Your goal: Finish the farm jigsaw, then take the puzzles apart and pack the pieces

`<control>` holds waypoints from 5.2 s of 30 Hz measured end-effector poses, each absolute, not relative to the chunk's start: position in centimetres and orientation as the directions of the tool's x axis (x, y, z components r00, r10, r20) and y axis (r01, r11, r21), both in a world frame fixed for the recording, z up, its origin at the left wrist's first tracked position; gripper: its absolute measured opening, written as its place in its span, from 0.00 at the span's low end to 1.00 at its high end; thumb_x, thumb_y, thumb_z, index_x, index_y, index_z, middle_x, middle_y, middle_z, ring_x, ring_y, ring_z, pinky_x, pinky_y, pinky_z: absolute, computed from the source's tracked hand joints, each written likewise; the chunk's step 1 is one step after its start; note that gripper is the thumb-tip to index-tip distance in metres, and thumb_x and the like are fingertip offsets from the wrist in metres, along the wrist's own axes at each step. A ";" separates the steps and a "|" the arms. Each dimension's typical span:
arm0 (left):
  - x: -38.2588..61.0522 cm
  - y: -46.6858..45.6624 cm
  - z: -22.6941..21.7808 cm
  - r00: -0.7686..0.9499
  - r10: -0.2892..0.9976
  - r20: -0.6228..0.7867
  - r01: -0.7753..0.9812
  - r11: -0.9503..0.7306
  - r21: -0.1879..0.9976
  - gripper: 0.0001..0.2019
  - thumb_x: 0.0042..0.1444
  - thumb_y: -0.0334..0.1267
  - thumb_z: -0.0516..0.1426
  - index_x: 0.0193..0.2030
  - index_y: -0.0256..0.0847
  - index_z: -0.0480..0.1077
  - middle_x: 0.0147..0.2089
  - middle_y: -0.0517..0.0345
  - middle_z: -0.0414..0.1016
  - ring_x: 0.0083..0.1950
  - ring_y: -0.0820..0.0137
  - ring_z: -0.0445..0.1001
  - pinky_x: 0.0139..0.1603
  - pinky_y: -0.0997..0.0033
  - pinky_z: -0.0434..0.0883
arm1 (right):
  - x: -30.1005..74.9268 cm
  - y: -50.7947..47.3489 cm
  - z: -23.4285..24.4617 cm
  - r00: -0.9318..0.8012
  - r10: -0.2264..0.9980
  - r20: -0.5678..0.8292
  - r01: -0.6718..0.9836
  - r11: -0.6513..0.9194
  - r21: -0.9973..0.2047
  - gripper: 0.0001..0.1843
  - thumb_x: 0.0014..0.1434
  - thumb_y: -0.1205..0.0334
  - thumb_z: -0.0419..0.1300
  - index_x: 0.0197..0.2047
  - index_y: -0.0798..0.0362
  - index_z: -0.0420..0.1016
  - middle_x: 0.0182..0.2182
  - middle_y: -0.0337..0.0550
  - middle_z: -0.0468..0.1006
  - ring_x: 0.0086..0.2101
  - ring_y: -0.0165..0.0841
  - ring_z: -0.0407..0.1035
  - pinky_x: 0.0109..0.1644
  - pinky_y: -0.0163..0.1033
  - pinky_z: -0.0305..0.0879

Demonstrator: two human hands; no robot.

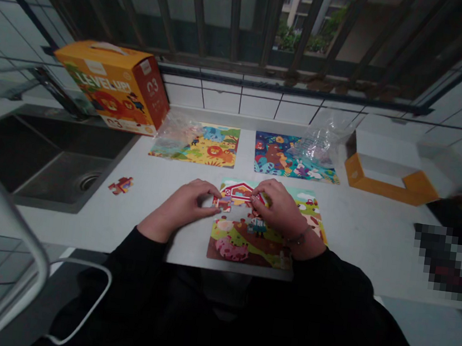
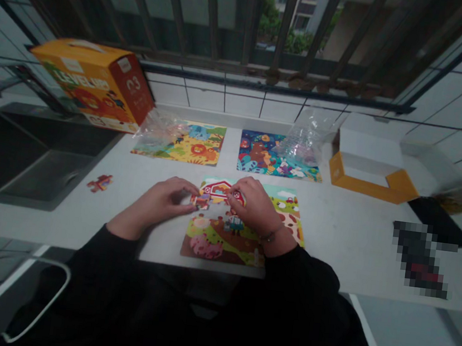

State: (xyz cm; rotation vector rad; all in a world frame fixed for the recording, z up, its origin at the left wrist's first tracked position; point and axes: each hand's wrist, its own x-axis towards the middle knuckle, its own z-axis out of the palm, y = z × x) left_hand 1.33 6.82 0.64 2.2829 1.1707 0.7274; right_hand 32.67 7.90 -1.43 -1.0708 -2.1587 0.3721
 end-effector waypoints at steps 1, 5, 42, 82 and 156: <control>1.7 6.7 0.5 0.548 0.802 0.238 0.560 -0.563 0.607 0.12 0.63 0.44 0.70 0.51 0.47 0.80 0.52 0.54 0.85 0.55 0.60 0.80 0.60 0.55 0.75 | 32.7 7.9 -1.4 -0.428 0.782 0.452 0.584 0.621 -0.522 0.05 0.72 0.58 0.63 0.45 0.49 0.79 0.45 0.50 0.80 0.49 0.45 0.73 0.58 0.52 0.70; 2.1 6.7 0.3 0.632 0.736 0.242 0.517 -0.634 0.576 0.11 0.64 0.43 0.70 0.52 0.49 0.80 0.52 0.54 0.86 0.56 0.59 0.80 0.61 0.52 0.75 | 32.6 7.9 -1.3 -0.448 0.784 0.429 0.580 0.620 -0.528 0.05 0.72 0.58 0.63 0.44 0.49 0.78 0.45 0.50 0.79 0.50 0.46 0.73 0.58 0.52 0.70; 3.4 5.4 1.6 0.732 0.658 0.178 0.545 -0.722 0.426 0.12 0.75 0.41 0.58 0.55 0.49 0.84 0.55 0.51 0.85 0.58 0.58 0.80 0.62 0.52 0.73 | 32.4 7.8 -1.7 -0.507 0.778 0.372 0.560 0.625 -0.544 0.06 0.71 0.60 0.64 0.40 0.48 0.78 0.44 0.48 0.79 0.50 0.44 0.73 0.56 0.50 0.71; 3.0 6.2 0.1 0.618 0.746 0.247 0.563 -0.640 0.523 0.16 0.70 0.45 0.64 0.61 0.46 0.78 0.61 0.48 0.81 0.63 0.57 0.77 0.68 0.49 0.75 | 30.8 7.0 -2.3 -0.673 0.675 0.302 0.578 0.735 -0.356 0.15 0.70 0.55 0.69 0.57 0.49 0.84 0.54 0.51 0.81 0.53 0.46 0.72 0.58 0.52 0.65; -1.5 5.3 2.4 0.334 0.926 0.175 0.897 -0.370 0.243 0.25 0.70 0.45 0.58 0.72 0.43 0.69 0.69 0.40 0.74 0.68 0.49 0.72 0.69 0.44 0.70 | 33.5 7.8 -1.6 -0.195 0.828 0.526 0.537 0.539 -0.649 0.08 0.65 0.68 0.59 0.40 0.47 0.78 0.41 0.46 0.80 0.47 0.45 0.75 0.56 0.53 0.72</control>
